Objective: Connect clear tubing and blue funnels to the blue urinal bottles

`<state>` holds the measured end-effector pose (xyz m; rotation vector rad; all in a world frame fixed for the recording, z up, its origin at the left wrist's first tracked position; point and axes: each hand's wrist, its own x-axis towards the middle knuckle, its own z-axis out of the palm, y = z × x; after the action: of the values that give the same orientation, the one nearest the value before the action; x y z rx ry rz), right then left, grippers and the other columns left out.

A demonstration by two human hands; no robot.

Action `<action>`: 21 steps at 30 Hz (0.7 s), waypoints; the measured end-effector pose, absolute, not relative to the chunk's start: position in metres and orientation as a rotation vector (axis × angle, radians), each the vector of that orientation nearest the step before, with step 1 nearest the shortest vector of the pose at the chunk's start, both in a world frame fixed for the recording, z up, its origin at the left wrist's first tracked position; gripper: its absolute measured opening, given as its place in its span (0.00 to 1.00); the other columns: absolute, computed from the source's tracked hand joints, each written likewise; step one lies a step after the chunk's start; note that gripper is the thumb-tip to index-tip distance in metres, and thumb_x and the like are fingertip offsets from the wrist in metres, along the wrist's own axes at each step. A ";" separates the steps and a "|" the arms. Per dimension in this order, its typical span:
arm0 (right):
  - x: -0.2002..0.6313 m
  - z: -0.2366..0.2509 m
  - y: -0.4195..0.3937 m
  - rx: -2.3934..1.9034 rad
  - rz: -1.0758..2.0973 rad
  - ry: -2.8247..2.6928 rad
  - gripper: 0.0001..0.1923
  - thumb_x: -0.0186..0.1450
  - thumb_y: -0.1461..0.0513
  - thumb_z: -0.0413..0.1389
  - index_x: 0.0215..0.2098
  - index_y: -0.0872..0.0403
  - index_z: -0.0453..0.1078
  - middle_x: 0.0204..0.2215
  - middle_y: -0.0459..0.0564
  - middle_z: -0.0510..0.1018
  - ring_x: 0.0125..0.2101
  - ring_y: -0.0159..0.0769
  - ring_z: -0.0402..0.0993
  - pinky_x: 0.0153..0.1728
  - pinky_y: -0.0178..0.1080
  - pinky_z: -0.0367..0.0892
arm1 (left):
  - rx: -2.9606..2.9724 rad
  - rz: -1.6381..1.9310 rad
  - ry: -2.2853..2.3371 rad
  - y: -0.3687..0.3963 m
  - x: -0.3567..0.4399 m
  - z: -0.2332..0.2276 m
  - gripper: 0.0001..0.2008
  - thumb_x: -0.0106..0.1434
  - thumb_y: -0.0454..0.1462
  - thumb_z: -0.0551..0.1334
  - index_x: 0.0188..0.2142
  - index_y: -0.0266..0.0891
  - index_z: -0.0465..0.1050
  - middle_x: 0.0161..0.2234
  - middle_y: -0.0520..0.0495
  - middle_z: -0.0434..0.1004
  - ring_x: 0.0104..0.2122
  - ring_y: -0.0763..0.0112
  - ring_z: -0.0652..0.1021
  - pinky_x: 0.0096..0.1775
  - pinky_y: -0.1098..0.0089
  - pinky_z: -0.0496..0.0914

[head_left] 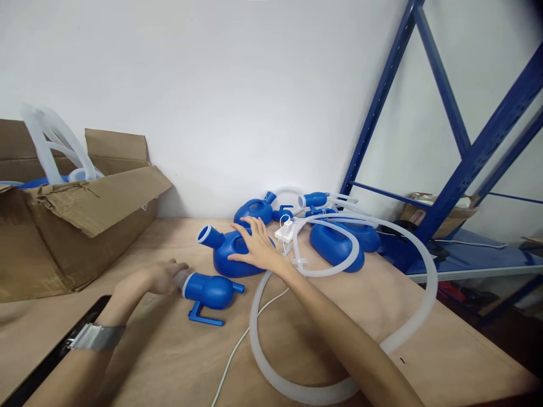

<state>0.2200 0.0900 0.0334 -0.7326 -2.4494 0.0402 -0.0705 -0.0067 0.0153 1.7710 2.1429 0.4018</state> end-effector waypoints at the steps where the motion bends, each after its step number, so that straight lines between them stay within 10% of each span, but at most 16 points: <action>1: 0.220 0.040 0.081 -0.641 0.080 -2.494 0.38 0.65 0.44 0.63 0.67 0.51 0.65 0.64 0.62 0.66 0.66 0.55 0.60 0.68 0.59 0.52 | 1.795 0.348 2.112 -0.010 -0.067 0.012 0.32 0.35 0.42 0.64 0.44 0.43 0.82 0.45 0.33 0.84 0.45 0.36 0.82 0.47 0.49 0.74; 4: 0.217 0.050 0.048 -0.492 0.361 -2.740 0.31 0.70 0.41 0.55 0.62 0.49 0.71 0.49 0.56 0.80 0.49 0.51 0.77 0.52 0.53 0.72 | 1.840 0.310 2.058 -0.012 -0.058 0.008 0.30 0.40 0.46 0.63 0.45 0.41 0.83 0.45 0.31 0.84 0.46 0.37 0.82 0.49 0.49 0.73; 12: 0.229 0.012 0.009 -0.758 0.432 -2.688 0.41 0.64 0.42 0.63 0.70 0.43 0.63 0.50 0.59 0.80 0.45 0.59 0.79 0.46 0.56 0.73 | 1.721 0.697 2.029 -0.009 -0.053 0.019 0.33 0.54 0.60 0.59 0.47 0.40 0.78 0.44 0.35 0.84 0.45 0.44 0.82 0.50 0.52 0.74; 17: 0.272 0.019 0.024 -0.718 1.127 -2.332 0.45 0.61 0.44 0.67 0.71 0.44 0.60 0.63 0.56 0.71 0.60 0.54 0.71 0.57 0.52 0.68 | 1.459 0.964 1.702 -0.021 -0.044 0.031 0.32 0.61 0.64 0.57 0.43 0.39 0.75 0.35 0.40 0.83 0.38 0.56 0.84 0.40 0.62 0.78; 21: 0.294 0.002 0.028 -0.526 1.777 -1.787 0.47 0.60 0.41 0.65 0.71 0.46 0.57 0.57 0.56 0.76 0.46 0.45 0.80 0.42 0.43 0.74 | 1.244 1.094 1.076 -0.032 -0.038 0.036 0.26 0.56 0.59 0.69 0.38 0.38 0.75 0.35 0.42 0.83 0.33 0.62 0.82 0.35 0.67 0.77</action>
<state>0.2941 0.0277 0.0016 -0.5258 -1.7866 1.7772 -0.0376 -0.0322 0.0363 1.2441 1.0756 1.0937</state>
